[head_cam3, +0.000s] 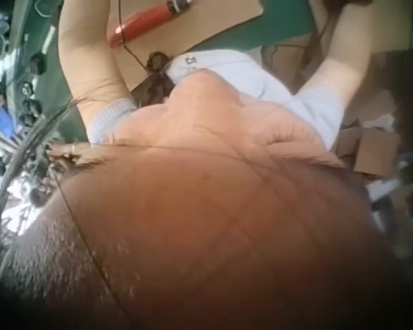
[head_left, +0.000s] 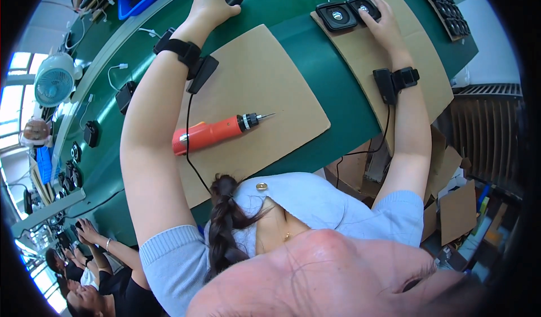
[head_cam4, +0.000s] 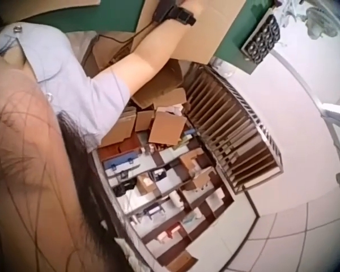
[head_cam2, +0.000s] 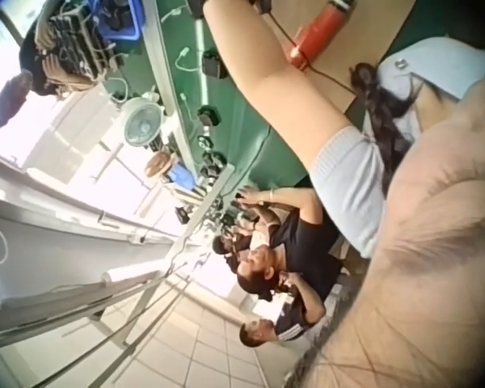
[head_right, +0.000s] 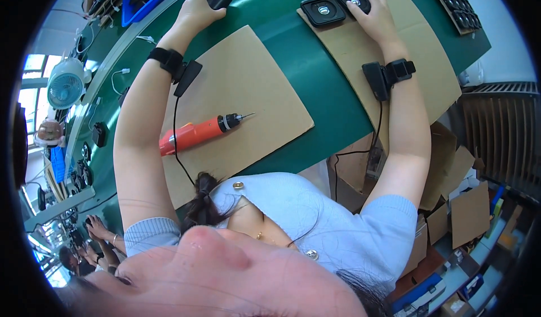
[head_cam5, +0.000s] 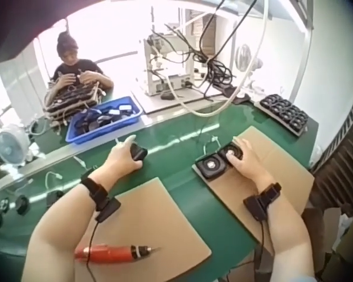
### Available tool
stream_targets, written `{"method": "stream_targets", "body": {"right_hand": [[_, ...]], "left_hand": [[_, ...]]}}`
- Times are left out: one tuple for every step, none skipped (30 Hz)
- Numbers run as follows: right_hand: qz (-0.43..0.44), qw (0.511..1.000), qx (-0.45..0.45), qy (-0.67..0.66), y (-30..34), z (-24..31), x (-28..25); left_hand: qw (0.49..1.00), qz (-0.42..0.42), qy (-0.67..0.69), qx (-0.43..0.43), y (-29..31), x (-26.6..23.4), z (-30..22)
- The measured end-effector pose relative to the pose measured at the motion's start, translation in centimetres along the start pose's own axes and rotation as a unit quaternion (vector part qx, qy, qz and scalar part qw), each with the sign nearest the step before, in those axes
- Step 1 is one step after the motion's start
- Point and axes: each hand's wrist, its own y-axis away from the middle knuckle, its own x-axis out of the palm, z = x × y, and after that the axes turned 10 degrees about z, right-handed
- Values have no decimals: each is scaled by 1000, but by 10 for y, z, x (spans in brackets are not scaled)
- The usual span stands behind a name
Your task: Assembling small electronic components using a red electric screwdriver at a manual workstation.
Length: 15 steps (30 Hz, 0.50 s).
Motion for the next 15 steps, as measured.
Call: {"method": "stream_targets", "body": {"right_hand": [[-32,999,6,1,2,15,-7],[-62,998,10,-2,3,30,-11],[-61,998,3,-7,5,49,-15],[-21,999,-6,-34,7,72,-17],[22,998,-20,-64,10,101,-19],[65,993,-31,-91,17,130,-19],[136,984,-63,-95,26,163,-16],[207,969,-92,-98,37,195,-9],[241,954,-157,-84,48,219,5],[273,933,-225,-69,59,245,21],[288,917,-271,-52,66,272,32],[302,899,-316,-35,73,296,44],[310,893,-325,-37,76,320,59],[288,897,-335,-24,81,338,71],[265,900,-345,-11,85,350,81]], "left_hand": [[999,-13,18,34,16,-11,-1],[997,-26,33,65,33,-23,-2],[995,-31,49,88,54,-37,-8],[991,-35,64,109,79,-51,-15],[989,-28,71,127,107,-68,-22],[986,-18,80,146,136,-80,-27],[987,-21,78,137,164,-84,-28],[984,-23,58,170,190,-86,-28],[979,-24,39,201,215,-87,-28],[981,-25,38,190,244,-88,-30],[981,-2,61,184,271,-87,-31],[980,21,86,179,292,-85,-29],[982,16,89,166,313,-81,-24],[985,20,89,146,331,-75,-20],[988,23,90,127,347,-68,-15]]}}
